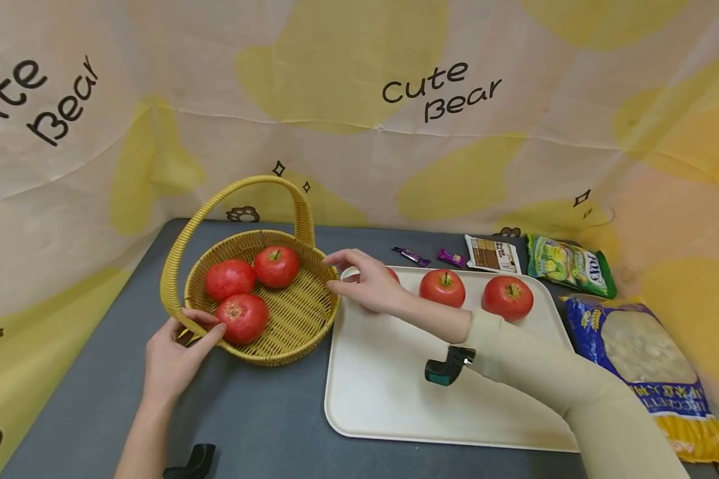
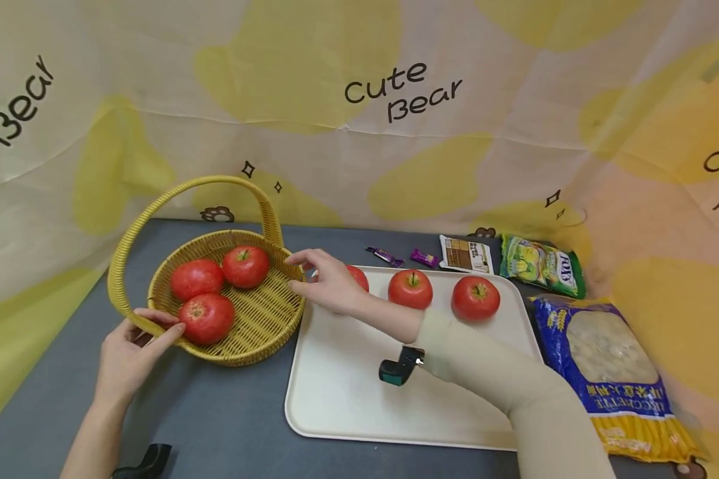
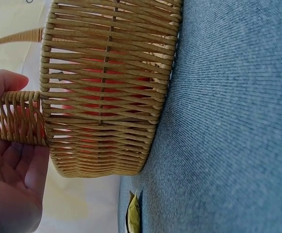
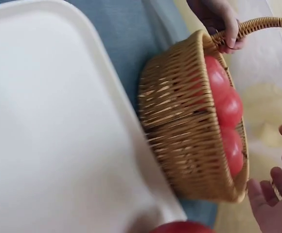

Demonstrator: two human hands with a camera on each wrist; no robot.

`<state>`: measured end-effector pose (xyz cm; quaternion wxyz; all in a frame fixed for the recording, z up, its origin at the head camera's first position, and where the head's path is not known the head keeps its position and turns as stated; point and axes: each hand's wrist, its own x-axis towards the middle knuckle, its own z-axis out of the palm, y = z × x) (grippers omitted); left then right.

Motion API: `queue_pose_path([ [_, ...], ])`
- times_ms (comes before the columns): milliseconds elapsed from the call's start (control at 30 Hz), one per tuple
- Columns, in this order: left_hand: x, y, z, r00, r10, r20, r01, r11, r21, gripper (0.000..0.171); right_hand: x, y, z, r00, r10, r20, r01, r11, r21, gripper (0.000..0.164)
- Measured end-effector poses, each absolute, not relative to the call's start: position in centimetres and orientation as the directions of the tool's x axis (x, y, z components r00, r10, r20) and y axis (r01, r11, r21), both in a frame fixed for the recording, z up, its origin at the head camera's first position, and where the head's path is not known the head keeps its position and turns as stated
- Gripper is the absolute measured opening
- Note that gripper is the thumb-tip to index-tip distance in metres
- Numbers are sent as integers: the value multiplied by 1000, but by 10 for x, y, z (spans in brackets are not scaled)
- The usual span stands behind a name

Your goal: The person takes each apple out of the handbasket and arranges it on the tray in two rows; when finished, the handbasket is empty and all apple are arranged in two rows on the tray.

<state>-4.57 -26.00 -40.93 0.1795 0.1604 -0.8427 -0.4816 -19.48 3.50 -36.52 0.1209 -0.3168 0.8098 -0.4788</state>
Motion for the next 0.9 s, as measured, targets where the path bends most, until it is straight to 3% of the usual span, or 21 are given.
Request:
queue_pose_path([
  [133, -47, -259, -410, -885, -437, 159, -85, 487, 869, 24, -211, -6, -361, -706, -704, 80, -481, 393, -784, 49],
  [300, -48, -258, -412, -883, -435, 173, -67, 483, 873, 23, -233, -44, -364, -679, -733, 26, -557, 493, -669, 59],
  [600, -49, -257, -412, -888, -424, 175, -55, 478, 877, 23, -253, -75, -379, -612, -785, -102, -619, 555, -556, 78],
  [733, -48, -258, -412, -884, -429, 186, -46, 475, 879, 21, -252, -74, -378, -569, -811, -134, -669, 552, -499, 73],
  [900, -47, -260, -411, -880, -436, 187, -49, 476, 878, 22, -249, -66, -374, -486, -844, -228, -669, 527, -525, 67],
])
